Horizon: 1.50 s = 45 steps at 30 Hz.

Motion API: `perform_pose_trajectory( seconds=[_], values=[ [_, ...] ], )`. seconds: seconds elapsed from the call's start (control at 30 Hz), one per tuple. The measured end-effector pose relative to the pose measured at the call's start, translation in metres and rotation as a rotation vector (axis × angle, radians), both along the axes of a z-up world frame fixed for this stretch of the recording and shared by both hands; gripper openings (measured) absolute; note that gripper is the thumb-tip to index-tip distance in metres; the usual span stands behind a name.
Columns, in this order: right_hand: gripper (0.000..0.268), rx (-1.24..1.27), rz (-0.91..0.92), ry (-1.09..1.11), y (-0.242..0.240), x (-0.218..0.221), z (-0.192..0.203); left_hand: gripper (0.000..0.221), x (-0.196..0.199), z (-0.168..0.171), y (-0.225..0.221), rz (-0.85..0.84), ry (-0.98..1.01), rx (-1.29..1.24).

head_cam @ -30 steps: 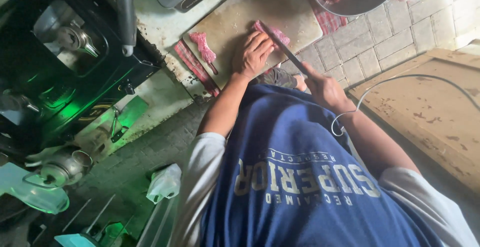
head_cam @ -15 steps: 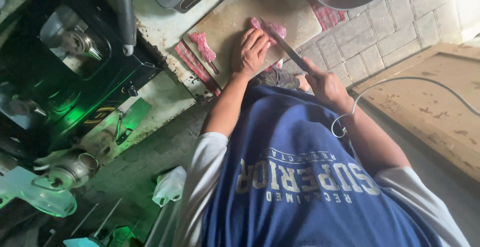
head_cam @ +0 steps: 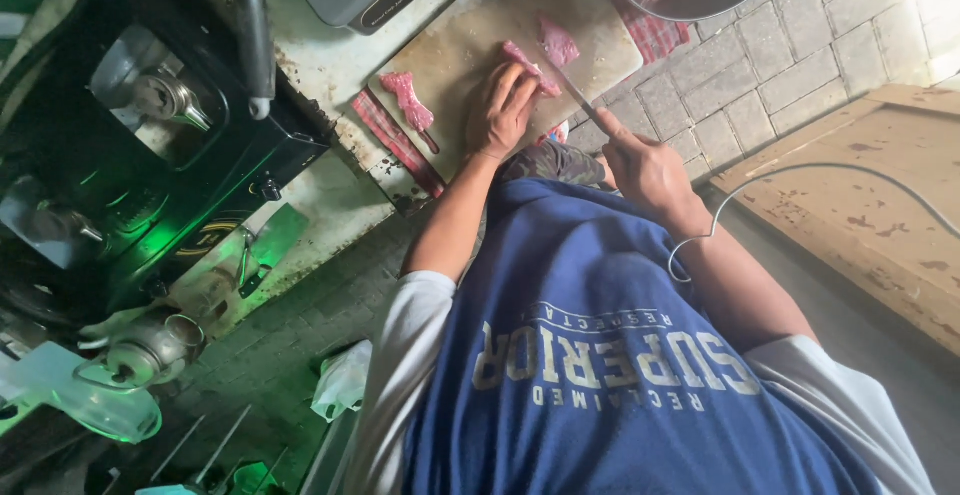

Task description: Cutting raw meat into small pieces on a wooden board using a knife.

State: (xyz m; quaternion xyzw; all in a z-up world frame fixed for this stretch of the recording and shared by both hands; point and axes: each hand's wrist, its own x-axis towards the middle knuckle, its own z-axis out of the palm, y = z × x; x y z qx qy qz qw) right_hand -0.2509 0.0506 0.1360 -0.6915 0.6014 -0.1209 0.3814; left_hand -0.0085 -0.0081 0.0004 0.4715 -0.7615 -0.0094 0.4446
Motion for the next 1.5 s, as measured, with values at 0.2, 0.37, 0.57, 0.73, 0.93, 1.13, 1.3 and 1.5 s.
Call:
perform_pose_trajectory(
  seconds=[0.2, 0.37, 0.57, 0.73, 0.93, 1.13, 1.3, 1.5],
  values=[
    [0.052, -0.021, 0.088, 0.128, 0.013, -0.005, -0.007, 0.011, 0.002, -0.03, 0.004, -0.002, 0.01, 0.007],
    [0.052, -0.075, 0.148, 0.182, 0.007, -0.003, 0.006, 0.009, 0.002, -0.027, 0.005, -0.043, 0.041, 0.02],
    [0.051, -0.071, 0.174, 0.182, -0.006, 0.003, -0.007, 0.01, 0.001, -0.031, 0.006, -0.029, 0.03, 0.083],
    [0.053, -0.087, 0.189, 0.159, -0.016, 0.005, -0.032, 0.008, 0.001, -0.025, 0.005, -0.037, -0.015, 0.118],
    [0.052, 0.017, 0.205, 0.228, -0.011, -0.009, -0.01, 0.009, -0.001, -0.036, 0.001, -0.018, -0.014, 0.101],
    [0.053, -0.16, 0.274, 0.24, -0.053, 0.038, -0.019, 0.012, 0.001, -0.041, 0.002, -0.002, -0.01, 0.078],
    [0.054, -0.078, 0.309, 0.33, -0.032, 0.01, 0.014, 0.008, 0.0, -0.023, -0.003, -0.044, -0.011, 0.056],
    [0.057, -0.148, 0.33, 0.305, -0.056, 0.039, -0.035, 0.01, 0.001, -0.035, -0.006, -0.015, 0.048, 0.041]
  ],
)
